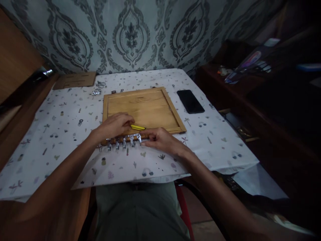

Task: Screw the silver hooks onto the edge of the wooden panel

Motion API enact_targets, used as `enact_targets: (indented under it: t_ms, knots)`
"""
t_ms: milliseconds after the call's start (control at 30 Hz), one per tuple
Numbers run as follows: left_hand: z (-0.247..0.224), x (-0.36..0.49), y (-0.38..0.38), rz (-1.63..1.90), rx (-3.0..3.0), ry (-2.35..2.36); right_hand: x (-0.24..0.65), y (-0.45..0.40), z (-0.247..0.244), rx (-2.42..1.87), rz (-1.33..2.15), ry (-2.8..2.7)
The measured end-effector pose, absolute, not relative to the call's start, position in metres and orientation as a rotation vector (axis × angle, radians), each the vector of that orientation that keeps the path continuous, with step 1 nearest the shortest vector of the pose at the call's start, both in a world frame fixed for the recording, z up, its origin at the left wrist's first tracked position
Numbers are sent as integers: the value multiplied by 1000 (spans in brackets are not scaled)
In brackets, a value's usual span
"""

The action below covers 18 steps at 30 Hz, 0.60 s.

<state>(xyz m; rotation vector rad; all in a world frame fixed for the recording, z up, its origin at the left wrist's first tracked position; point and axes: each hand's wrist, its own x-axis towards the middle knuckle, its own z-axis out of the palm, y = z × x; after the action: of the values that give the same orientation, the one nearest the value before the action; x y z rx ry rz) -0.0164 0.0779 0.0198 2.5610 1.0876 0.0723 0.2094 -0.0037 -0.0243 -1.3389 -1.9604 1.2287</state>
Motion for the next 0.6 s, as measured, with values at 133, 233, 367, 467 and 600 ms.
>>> enact_targets:
  t_ms: [133,233,367,467,600]
  knots:
    - [19,-11,84,10,2615,1042,209,-2,-25,-1366,1239,-1953]
    - [17,-10,88,15,2623,992,208,-3,-23,-1381,1262,-1949]
    - [14,-12,96,58,2552,909,209,-4,-23,-1361,1258,-1933]
    - [13,-17,102,133,2425,860,209,-4,-27,-1336,1237,-1927]
    - [7,-25,108,282,2180,808,209,-2,-29,-1342,1248,-1934]
